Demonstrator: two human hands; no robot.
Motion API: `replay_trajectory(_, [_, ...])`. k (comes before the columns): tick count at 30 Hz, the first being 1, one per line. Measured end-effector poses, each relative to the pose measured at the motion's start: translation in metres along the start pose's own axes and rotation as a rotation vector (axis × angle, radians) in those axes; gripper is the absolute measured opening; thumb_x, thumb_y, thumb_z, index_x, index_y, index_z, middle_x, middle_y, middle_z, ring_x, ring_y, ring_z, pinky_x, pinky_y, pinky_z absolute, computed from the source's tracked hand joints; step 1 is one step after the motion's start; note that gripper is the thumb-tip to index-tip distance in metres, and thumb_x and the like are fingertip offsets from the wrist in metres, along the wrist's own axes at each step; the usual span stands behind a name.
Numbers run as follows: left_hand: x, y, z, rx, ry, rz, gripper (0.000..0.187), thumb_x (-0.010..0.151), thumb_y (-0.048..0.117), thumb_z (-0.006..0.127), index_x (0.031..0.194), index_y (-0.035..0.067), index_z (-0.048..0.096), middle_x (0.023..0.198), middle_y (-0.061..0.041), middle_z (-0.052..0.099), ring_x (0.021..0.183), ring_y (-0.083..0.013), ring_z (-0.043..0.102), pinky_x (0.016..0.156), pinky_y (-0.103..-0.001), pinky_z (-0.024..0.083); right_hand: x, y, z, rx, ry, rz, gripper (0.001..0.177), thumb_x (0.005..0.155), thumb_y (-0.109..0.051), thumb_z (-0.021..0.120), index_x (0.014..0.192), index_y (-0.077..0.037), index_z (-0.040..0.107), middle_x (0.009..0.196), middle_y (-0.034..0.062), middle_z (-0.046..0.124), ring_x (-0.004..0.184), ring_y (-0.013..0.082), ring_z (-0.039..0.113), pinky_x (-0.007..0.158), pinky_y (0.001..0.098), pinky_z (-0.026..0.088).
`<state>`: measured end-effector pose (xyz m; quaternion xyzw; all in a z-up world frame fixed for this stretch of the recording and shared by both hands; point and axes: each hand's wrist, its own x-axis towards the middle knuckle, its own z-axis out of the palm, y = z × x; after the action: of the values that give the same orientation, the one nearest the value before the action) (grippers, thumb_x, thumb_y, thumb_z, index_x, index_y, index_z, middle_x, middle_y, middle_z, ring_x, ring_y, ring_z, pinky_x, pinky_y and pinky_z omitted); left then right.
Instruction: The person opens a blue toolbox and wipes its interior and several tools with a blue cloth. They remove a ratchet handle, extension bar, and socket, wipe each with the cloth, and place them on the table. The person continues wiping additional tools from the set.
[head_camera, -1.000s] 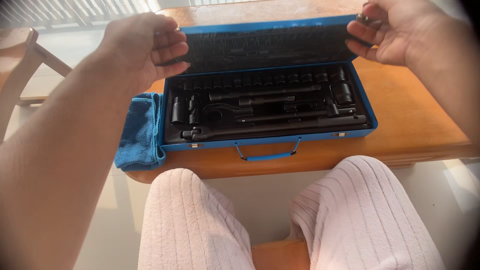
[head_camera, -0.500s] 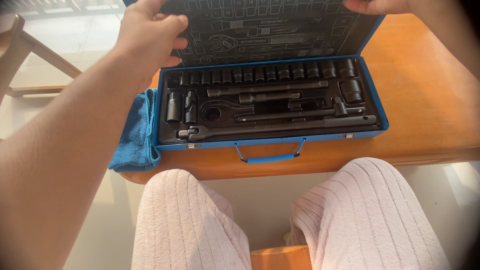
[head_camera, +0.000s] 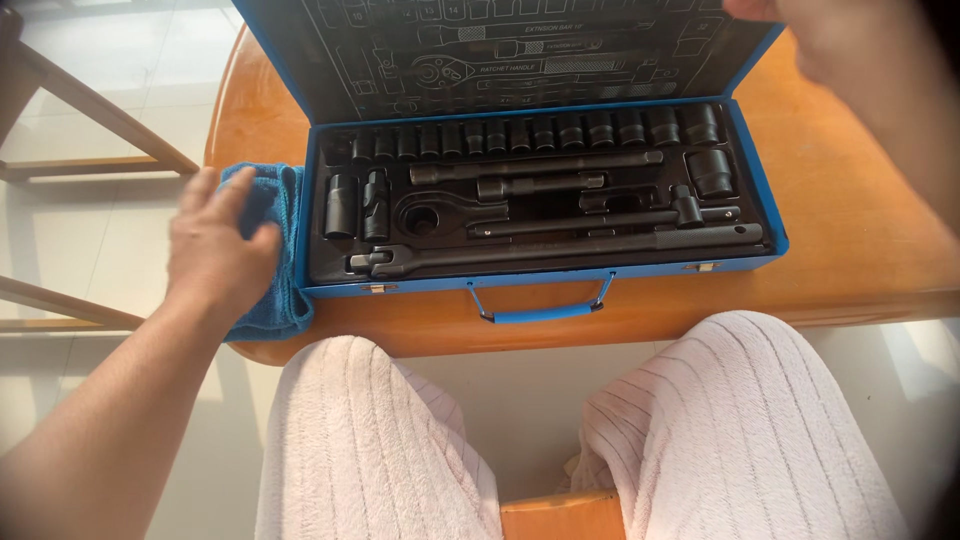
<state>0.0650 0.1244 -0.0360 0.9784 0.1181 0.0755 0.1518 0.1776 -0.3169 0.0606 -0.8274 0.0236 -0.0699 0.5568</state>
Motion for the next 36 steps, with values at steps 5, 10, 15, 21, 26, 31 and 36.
replay_trajectory(5, [0.004, -0.005, 0.014, 0.154, -0.128, -0.002, 0.064, 0.090, 0.030, 0.067, 0.150, 0.028, 0.045, 0.155, -0.011, 0.040, 0.136, -0.0377, 0.039, 0.105, -0.054, 0.037, -0.060, 0.021, 0.005, -0.363, -0.047, -0.329, 0.033, 0.094, -0.034, 0.069, 0.113, -0.006, 0.071, 0.116, 0.0121, 0.071, 0.110, 0.0249, 0.069, 0.096, 0.0429, 0.056])
replay_trajectory(10, [-0.002, 0.006, -0.018, -0.038, -0.032, -0.222, 0.031, 0.104, 0.026, 0.056, 0.130, 0.014, 0.067, 0.119, -0.017, 0.071, 0.114, -0.0369, 0.066, 0.101, -0.050, 0.049, -0.136, 0.063, 0.018, -0.715, -0.225, -0.460, 0.057, 0.094, -0.043, 0.065, 0.136, -0.005, 0.060, 0.150, 0.0208, 0.050, 0.142, 0.0384, 0.041, 0.114, 0.0525, 0.033])
replay_trajectory(15, [-0.009, 0.045, -0.054, -0.607, 0.142, -0.026, 0.034, 0.104, 0.026, 0.056, 0.122, 0.001, 0.068, 0.110, -0.015, 0.073, 0.104, -0.0327, 0.070, 0.086, -0.041, 0.053, -0.150, 0.097, 0.012, -1.000, -0.223, -0.345, 0.091, 0.096, -0.071, 0.039, 0.157, -0.006, 0.025, 0.165, 0.0227, 0.013, 0.154, 0.0349, 0.003, 0.121, 0.0547, 0.002])
replay_trajectory(21, [-0.014, 0.115, -0.003, -0.007, -0.256, 0.006, 0.091, 0.090, 0.067, 0.054, 0.159, 0.016, 0.023, 0.165, -0.021, 0.004, 0.152, -0.0364, -0.002, 0.120, -0.054, 0.006, -0.142, 0.102, 0.010, -1.087, -0.244, -0.285, 0.106, 0.089, -0.081, 0.034, 0.157, 0.000, 0.019, 0.164, 0.0223, 0.010, 0.153, 0.0358, 0.003, 0.120, 0.0559, -0.001])
replay_trajectory(26, [-0.009, 0.157, 0.051, 0.096, -0.077, -0.062, 0.079, 0.102, 0.053, 0.045, 0.160, 0.008, 0.016, 0.166, -0.024, 0.006, 0.154, -0.0395, -0.001, 0.120, -0.061, 0.001, -0.139, 0.103, 0.007, -1.054, -0.274, -0.246, 0.107, 0.089, -0.081, 0.035, 0.156, 0.000, 0.019, 0.163, 0.0232, 0.012, 0.152, 0.0376, 0.005, 0.119, 0.0563, 0.000])
replay_trajectory(31, [-0.011, 0.198, 0.073, 0.032, -0.150, 0.223, 0.070, 0.101, 0.040, 0.045, 0.161, 0.013, 0.020, 0.168, -0.019, 0.007, 0.154, -0.0374, 0.008, 0.121, -0.058, 0.013, -0.139, 0.099, 0.009, -1.051, -0.281, -0.266, 0.106, 0.090, -0.082, 0.036, 0.156, -0.001, 0.020, 0.163, 0.0244, 0.014, 0.151, 0.0375, 0.006, 0.118, 0.0568, 0.002])
replay_trajectory(36, [-0.065, 0.185, 0.051, -0.409, -0.292, 0.542, 0.069, 0.098, 0.049, 0.049, 0.161, 0.025, 0.035, 0.172, -0.012, 0.020, 0.161, -0.0325, 0.014, 0.129, -0.054, 0.014, -0.141, 0.099, 0.011, -1.034, -0.238, -0.279, 0.107, 0.089, -0.082, 0.038, 0.156, -0.001, 0.024, 0.163, 0.0222, 0.018, 0.152, 0.0356, 0.010, 0.120, 0.0541, 0.006])
